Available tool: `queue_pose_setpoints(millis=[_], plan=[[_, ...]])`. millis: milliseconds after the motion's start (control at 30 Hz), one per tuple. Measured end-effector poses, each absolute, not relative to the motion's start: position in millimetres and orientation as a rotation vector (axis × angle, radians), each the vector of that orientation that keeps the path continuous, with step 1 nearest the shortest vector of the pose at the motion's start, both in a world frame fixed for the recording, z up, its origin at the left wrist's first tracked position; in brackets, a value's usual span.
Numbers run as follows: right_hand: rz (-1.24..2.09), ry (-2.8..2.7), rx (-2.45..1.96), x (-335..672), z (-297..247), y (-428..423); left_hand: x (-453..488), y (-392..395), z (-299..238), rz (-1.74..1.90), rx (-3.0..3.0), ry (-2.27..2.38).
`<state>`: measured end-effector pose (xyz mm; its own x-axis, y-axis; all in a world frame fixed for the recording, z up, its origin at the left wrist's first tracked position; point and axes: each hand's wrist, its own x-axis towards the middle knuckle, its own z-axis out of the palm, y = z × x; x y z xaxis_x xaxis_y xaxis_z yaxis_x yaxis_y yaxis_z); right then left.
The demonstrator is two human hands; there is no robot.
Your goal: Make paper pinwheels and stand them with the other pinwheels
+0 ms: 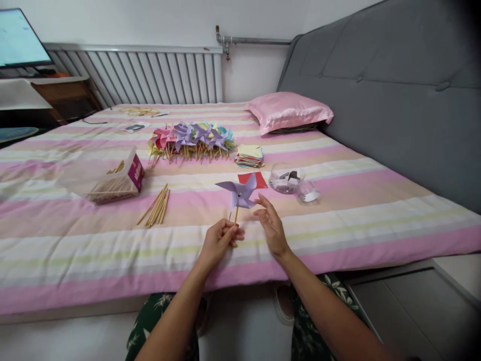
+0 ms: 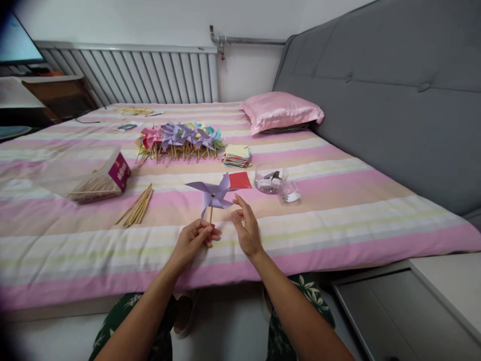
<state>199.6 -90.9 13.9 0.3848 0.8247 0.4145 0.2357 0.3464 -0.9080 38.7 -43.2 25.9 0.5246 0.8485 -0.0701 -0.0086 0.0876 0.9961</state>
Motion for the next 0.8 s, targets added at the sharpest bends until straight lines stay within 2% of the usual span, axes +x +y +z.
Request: queue_pose_setpoints(millis=[667, 800], plan=[[0.314, -1.755, -1.198, 189, 19, -97, 37, -43, 30, 0.787, 1.383, 0.801], [0.379, -1.647, -1.212, 187, 16, -97, 38, -42, 28, 0.775, 1.357, 0.809]])
